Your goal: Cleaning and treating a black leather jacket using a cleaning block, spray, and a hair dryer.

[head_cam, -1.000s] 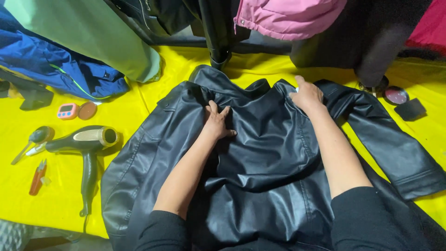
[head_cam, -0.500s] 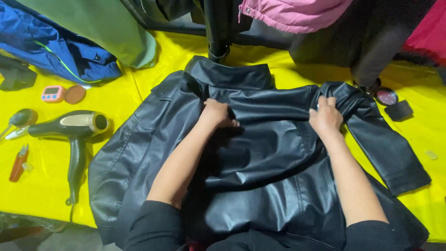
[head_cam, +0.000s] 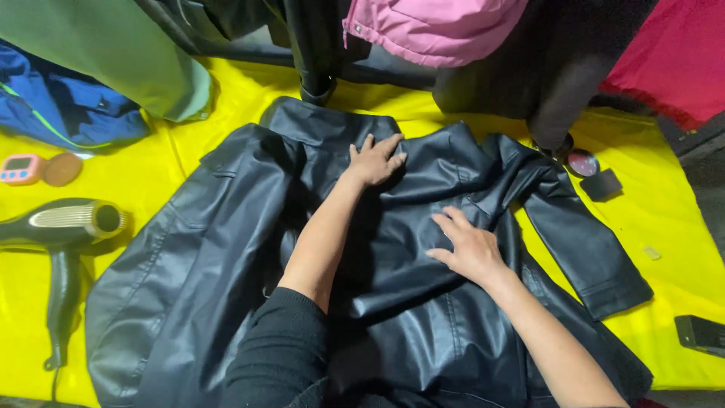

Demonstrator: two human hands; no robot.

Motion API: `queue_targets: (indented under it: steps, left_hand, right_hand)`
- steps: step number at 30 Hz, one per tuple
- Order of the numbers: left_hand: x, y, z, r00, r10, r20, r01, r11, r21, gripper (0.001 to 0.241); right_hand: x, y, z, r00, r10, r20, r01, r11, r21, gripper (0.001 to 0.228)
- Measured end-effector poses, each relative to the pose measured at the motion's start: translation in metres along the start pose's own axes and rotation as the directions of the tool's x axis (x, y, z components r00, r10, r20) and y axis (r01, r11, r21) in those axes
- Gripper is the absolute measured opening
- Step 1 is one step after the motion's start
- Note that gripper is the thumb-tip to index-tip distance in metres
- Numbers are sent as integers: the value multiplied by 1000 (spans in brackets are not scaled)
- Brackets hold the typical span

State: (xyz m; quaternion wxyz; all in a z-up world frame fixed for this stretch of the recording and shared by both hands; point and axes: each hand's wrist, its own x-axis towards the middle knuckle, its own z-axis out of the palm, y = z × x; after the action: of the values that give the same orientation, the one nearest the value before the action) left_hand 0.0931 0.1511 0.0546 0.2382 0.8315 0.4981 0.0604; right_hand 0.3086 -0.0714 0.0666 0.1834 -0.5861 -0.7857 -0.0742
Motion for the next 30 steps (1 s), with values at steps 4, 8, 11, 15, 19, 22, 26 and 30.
queue_targets:
  steps: [4, 8, 11, 15, 19, 22, 26, 30]
  left_hand:
    - [-13, 17, -20, 996, -62, 72, 69, 992, -108, 68]
    - [-48, 53, -51, 985, -104, 139, 113, 992, -55, 89]
    - [-38, 45, -23, 990, -122, 66, 116, 990, 78, 101]
    - [-36, 33, -9, 991, -81, -111, 99, 980, 170, 97]
    - [19, -22, -2, 989, -97, -112, 76, 981, -179, 96]
    - [22, -52, 1, 957, -21, -289, 73, 983, 170, 69]
    - [-107, -28, -53, 992, -116, -52, 119, 703, 701, 104]
    - [-160, -60, -48, 990, -139, -10, 111, 744, 659, 126]
  right_hand:
    - [3, 5, -1, 862, 120, 493, -139, 990, 2, 60]
    - [-8, 28, 21, 923, 65, 379, -42, 997, -69, 24]
    - [3, 7, -39, 870, 127, 476, -87, 991, -105, 24]
    - [-15, 23, -7, 688, 169, 705, -117, 986, -122, 33]
    - [25, 7, -46, 724, 26, 689, -372, 856, 359, 58]
    - [80, 4, -30, 948, 25, 317, -222, 765, 604, 63]
    - [152, 11, 42, 985, 123, 122, -166, 870, 465, 59]
    - [126, 41, 106, 939, 252, 233, -322, 880, 349, 83]
